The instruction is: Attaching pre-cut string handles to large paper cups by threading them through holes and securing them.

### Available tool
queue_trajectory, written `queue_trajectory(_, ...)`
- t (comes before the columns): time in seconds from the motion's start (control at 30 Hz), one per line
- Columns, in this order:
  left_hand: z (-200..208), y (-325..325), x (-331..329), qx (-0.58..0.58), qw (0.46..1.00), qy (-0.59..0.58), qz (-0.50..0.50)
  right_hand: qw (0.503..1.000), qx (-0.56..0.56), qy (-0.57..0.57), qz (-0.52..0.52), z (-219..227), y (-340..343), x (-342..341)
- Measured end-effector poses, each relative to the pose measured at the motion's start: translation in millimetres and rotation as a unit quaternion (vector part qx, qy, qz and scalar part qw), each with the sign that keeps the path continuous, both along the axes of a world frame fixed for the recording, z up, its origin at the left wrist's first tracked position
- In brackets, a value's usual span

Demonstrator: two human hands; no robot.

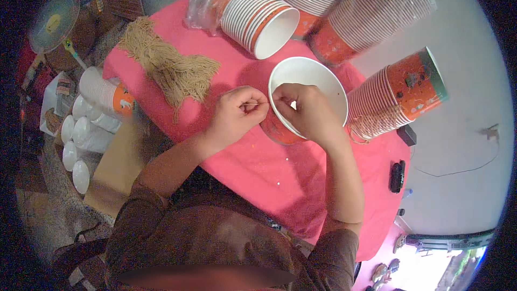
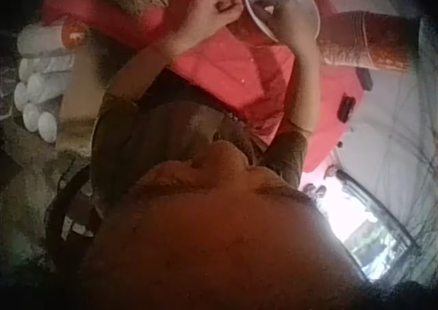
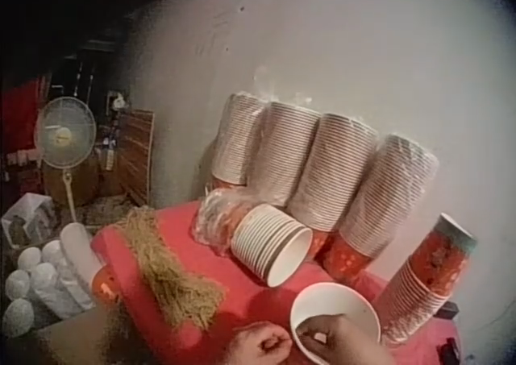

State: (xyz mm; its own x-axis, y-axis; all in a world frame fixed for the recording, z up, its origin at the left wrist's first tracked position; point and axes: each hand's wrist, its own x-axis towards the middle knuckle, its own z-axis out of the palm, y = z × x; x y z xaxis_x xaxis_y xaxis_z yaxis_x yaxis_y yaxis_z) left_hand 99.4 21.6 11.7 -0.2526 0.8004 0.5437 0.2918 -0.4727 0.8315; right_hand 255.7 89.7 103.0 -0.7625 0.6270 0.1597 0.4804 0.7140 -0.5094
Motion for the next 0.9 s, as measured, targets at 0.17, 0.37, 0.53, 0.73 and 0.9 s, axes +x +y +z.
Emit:
queue_trajectory(0.17,4,-5,-4,-0.016,1.000,0.021,0.007,0.995,0.098,0.012,0.003,5,0,8)
queue_trajectory(0.37,3,-17,-41,0.053,0.985,0.165,0.007,0.941,0.247,0.023,-0.232,28,-9,84)
queue_trajectory(0.53,0,-28,-60,0.014,0.990,0.100,-0.094,0.854,0.290,-0.053,-0.430,33,0,179)
queue_trajectory(0.73,5,-31,-66,-0.155,0.905,-0.111,-0.380,0.767,0.234,-0.323,-0.503,20,-6,211)
queue_trajectory(0.9,8,-34,-54,-0.152,0.829,-0.248,-0.478,0.982,0.151,0.009,-0.116,25,-22,119)
